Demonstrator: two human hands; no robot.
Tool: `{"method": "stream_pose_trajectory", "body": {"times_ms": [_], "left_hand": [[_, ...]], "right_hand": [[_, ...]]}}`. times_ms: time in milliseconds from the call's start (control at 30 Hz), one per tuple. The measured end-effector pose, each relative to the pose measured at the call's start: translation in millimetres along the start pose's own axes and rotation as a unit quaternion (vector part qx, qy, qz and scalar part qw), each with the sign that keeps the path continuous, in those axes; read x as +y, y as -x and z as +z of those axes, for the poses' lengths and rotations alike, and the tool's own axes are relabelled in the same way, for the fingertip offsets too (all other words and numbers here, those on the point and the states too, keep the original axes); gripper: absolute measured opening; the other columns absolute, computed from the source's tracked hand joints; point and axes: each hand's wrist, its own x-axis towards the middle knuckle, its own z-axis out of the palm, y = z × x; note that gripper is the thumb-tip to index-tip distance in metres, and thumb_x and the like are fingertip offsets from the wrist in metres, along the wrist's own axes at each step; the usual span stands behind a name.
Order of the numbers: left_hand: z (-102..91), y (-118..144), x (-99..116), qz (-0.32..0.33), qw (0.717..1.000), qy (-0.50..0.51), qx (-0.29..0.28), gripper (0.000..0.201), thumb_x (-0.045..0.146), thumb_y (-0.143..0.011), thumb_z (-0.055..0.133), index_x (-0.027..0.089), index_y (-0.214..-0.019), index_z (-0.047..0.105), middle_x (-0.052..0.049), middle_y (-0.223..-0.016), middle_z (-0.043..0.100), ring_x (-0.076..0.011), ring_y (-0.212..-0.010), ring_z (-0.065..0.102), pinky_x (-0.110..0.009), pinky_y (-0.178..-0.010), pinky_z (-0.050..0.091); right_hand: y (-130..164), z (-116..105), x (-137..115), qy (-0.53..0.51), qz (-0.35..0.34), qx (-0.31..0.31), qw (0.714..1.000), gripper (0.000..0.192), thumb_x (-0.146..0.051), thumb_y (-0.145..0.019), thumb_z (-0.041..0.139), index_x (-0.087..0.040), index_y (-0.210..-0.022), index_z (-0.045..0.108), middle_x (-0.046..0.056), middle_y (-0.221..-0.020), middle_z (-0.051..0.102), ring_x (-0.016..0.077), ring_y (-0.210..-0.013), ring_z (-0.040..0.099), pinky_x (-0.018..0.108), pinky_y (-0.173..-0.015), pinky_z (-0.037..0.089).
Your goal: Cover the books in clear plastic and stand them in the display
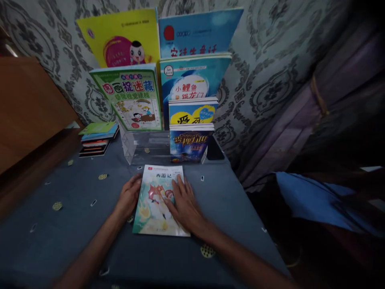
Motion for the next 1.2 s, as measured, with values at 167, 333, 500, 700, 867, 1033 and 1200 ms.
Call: {"method": "stream_pose_trajectory", "body": {"times_ms": [167, 333, 500, 700, 867, 1033, 1200], "left_hand": [[5.2, 5, 6, -0.074, 0.994, 0.075, -0.005, 0.026, 0.021, -0.08, 0.071, 0.013, -0.105, 0.066, -0.011, -0.095, 0.079, -0.0261, -0.087, 0.077, -0.039, -0.082, 0.064], [10.4, 11, 16, -0.084, 0.985, 0.149, -0.003, 0.01, 0.014, -0.078, 0.073, 0.013, -0.086, 0.067, -0.007, -0.076, 0.077, -0.0243, -0.074, 0.077, -0.037, -0.078, 0.064], [7.3, 11, 18, -0.07, 0.98, 0.188, -0.017, 0.017, 0.02, -0.075, 0.079, 0.014, -0.085, 0.066, -0.009, -0.08, 0.078, -0.0293, -0.082, 0.078, -0.041, -0.079, 0.064], [5.8, 9, 27, 0.026, 0.982, 0.18, 0.041, 0.032, 0.04, -0.076, 0.08, 0.015, -0.092, 0.068, -0.009, -0.086, 0.079, -0.0301, -0.088, 0.077, -0.043, -0.082, 0.062], [6.3, 4, 46, 0.137, 0.979, 0.106, 0.107, 0.047, 0.06, -0.078, 0.074, 0.017, -0.095, 0.072, -0.009, -0.094, 0.079, -0.0267, -0.093, 0.075, -0.036, -0.084, 0.06], [3.5, -5, 56, 0.25, 0.966, 0.008, 0.07, 0.068, 0.083, -0.07, 0.065, 0.016, -0.082, 0.071, -0.008, -0.08, 0.075, -0.023, -0.077, 0.069, -0.032, -0.071, 0.057], [1.4, -5, 47, 0.259, 0.959, -0.031, 0.113, 0.075, 0.092, -0.066, 0.056, 0.018, -0.071, 0.067, -0.007, -0.071, 0.07, -0.0214, -0.07, 0.064, -0.032, -0.068, 0.055]], "right_hand": [[-4, 5, -2, -0.038, -0.002, 0.019, 0.999, 0.077, -0.057, -0.102, 0.037, -0.003, -0.157, 0.033, 0.024, -0.168, 0.014, 0.0393, -0.156, 0.016, 0.059, -0.125, 0.02], [-9, 15, 2, -0.144, 0.025, 0.094, 0.985, 0.076, -0.056, -0.102, 0.037, -0.006, -0.159, 0.03, 0.02, -0.169, 0.019, 0.0316, -0.157, 0.016, 0.05, -0.127, 0.022], [-15, 32, 0, -0.279, 0.073, 0.207, 0.935, 0.081, -0.068, -0.096, 0.04, -0.014, -0.156, 0.037, 0.018, -0.16, 0.041, 0.0326, -0.151, 0.033, 0.055, -0.123, 0.03], [-36, 27, -30, -0.414, 0.08, 0.252, 0.871, 0.061, -0.071, -0.093, 0.047, -0.021, -0.123, 0.065, 0.013, -0.119, 0.074, 0.0318, -0.113, 0.068, 0.049, -0.099, 0.055], [-50, 0, -51, -0.402, -0.012, 0.318, 0.858, 0.046, -0.058, -0.099, 0.046, -0.021, -0.122, 0.06, 0.01, -0.113, 0.074, 0.0247, -0.104, 0.07, 0.037, -0.09, 0.057], [-55, -6, -46, -0.352, -0.077, 0.364, 0.859, 0.036, -0.05, -0.101, 0.044, -0.021, -0.118, 0.056, 0.007, -0.097, 0.074, 0.0227, -0.085, 0.071, 0.033, -0.074, 0.058], [-47, 8, -36, -0.334, -0.066, 0.374, 0.863, 0.033, -0.049, -0.102, 0.041, -0.022, -0.117, 0.053, 0.007, -0.095, 0.073, 0.0223, -0.082, 0.07, 0.033, -0.071, 0.057]]}}
